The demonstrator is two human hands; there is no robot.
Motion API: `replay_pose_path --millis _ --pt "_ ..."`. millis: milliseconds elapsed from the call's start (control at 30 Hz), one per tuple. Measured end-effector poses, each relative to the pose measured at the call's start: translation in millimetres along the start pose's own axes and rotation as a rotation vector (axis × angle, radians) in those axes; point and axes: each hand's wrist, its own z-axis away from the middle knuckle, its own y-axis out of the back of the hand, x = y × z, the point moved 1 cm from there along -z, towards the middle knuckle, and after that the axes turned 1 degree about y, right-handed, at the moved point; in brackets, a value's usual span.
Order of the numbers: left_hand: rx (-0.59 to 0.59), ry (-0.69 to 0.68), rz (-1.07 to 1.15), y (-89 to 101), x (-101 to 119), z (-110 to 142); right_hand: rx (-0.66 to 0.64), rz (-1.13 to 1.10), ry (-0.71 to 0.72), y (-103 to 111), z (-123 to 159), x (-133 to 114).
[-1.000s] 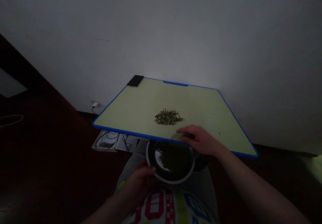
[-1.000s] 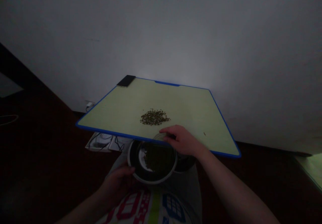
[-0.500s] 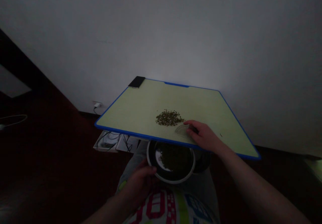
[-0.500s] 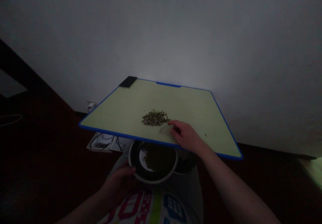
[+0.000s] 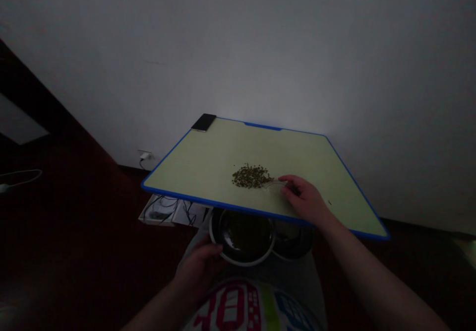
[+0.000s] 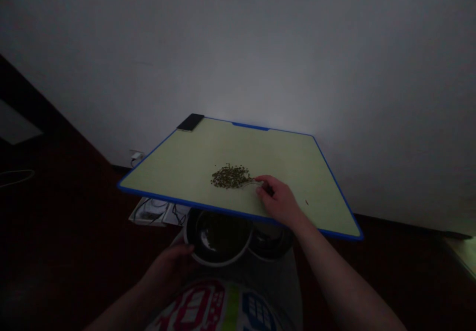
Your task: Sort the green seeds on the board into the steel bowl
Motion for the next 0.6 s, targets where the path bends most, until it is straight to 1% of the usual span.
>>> replay_pose_path --millis 133,200,300,400,600 --pt "0.11 -0.006 -0.007 11.6 7 -6 0.102 -0.042 -0.101 15 4 18" --pt "0.145 -0.002 -0.016 14.2 11 -9 0.13 -0.062 -0.146 24 6 28" --pt "0.182 -0.009 -0.025 15.8 16 -15 0.146 -0.081 -0.173 34 10 37" --pt "0.229 -0.017 -0.041 18.4 18 -24 0.13 -0.071 -0.178 38 12 38" --pt "0.298 -0.033 -0.062 27.8 21 -45 0.104 0.002 -0.154 35 12 33"
